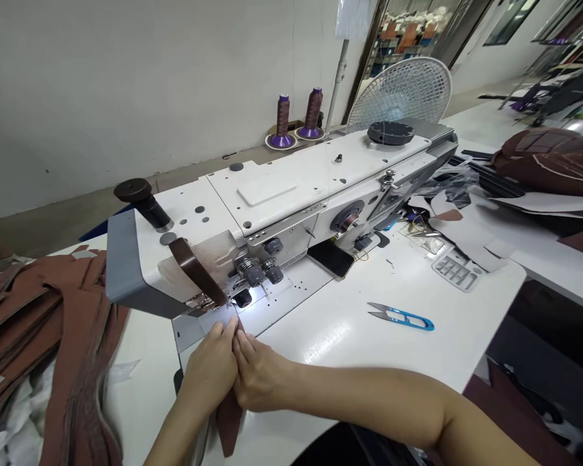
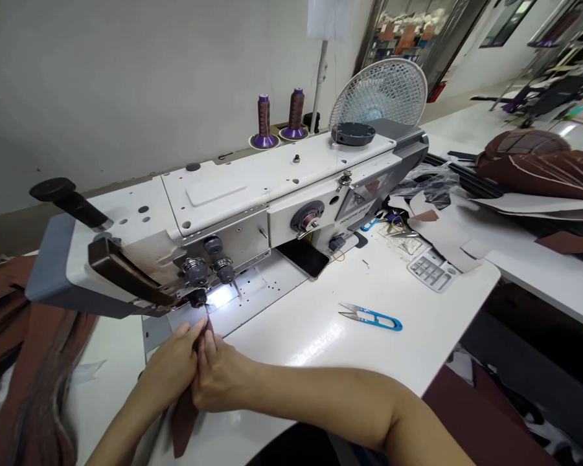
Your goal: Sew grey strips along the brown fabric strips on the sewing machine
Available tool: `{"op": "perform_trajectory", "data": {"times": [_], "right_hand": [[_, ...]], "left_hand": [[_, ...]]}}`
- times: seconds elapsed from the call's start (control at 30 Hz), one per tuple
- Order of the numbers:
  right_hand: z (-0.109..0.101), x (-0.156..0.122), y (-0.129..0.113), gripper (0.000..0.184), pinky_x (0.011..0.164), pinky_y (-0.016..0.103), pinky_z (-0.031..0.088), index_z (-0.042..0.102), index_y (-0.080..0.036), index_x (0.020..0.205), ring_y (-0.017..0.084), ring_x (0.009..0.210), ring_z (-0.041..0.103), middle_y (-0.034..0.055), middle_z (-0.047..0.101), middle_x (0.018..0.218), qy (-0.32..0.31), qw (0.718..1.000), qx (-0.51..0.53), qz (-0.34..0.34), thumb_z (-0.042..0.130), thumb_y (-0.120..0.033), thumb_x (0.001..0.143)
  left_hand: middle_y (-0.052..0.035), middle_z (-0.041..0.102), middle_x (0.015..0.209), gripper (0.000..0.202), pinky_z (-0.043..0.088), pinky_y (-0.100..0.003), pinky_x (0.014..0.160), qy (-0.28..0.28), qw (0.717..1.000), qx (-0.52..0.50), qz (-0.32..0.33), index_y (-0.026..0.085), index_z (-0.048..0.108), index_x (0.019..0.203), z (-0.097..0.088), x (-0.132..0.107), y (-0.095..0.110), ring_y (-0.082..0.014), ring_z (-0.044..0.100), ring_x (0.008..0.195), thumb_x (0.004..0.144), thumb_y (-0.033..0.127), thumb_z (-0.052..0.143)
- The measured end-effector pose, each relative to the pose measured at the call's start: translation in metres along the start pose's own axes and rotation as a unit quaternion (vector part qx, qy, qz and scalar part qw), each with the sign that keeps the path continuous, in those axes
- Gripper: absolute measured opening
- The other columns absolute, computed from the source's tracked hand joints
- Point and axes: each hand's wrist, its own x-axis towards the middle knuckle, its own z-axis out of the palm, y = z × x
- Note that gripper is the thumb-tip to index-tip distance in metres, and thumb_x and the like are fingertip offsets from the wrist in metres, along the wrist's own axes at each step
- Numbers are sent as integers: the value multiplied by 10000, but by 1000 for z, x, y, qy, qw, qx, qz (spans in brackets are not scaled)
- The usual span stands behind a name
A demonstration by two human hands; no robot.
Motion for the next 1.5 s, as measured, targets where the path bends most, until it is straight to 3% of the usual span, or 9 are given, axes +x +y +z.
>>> {"op": "perform_trajectory", "data": {"times": [0.17,0.4,0.6,0.8,1.1,1.3,1.5], "right_hand": [[2,0,-5,263,792,593,521,696,28,826,398,808,683,318,685,847,-7,1000,6,12,499,-136,767],[8,-6,-14,405,870,677,464,672,36,837,413,774,680,332,674,805,-2,1000,8,10,482,-321,863],[-1,-2,-15,273,757,584,532,668,33,886,373,749,692,287,695,816,-10,1000,-28,2,495,-131,753],[-2,0,-12,241,667,511,554,671,-3,838,350,735,691,269,703,805,-4,1000,-24,3,485,-120,739],[6,-4,-7,237,951,622,451,661,12,850,346,754,689,293,694,818,6,1000,-2,13,506,-122,730],[4,-1,-4,245,956,614,455,660,22,858,340,776,689,297,693,848,1,1000,-2,13,486,-94,729],[-1,6,6,236,975,626,439,679,-5,809,333,750,686,257,704,815,11,1000,-5,7,466,-71,732]], "left_hand": [[-129,574,1237,535,455,-313,863,1,1000,-4,0,145,402,1433,0,2,0,-213,588,1091,918,88,272],[-148,576,1249,507,426,-340,971,5,1000,-22,2,92,424,1408,-3,4,4,-222,570,1127,923,86,279],[-159,578,1266,501,439,-332,976,-2,999,-37,-5,74,435,1400,-7,5,6,-216,580,1127,918,74,297],[-151,595,1264,491,437,-358,1000,12,999,-47,-11,88,463,1380,-7,7,6,-223,568,1163,909,71,322],[-128,629,1144,450,452,-338,919,10,999,-39,-15,120,538,1306,-9,10,6,-214,602,1031,916,95,316],[-108,640,1041,419,474,-319,837,6,1000,-10,1,154,625,1187,-10,10,6,-213,617,962,929,117,297],[-111,625,1051,454,480,-314,843,-12,1000,-22,-1,147,587,1268,-12,11,6,-211,619,963,942,147,271]]}}
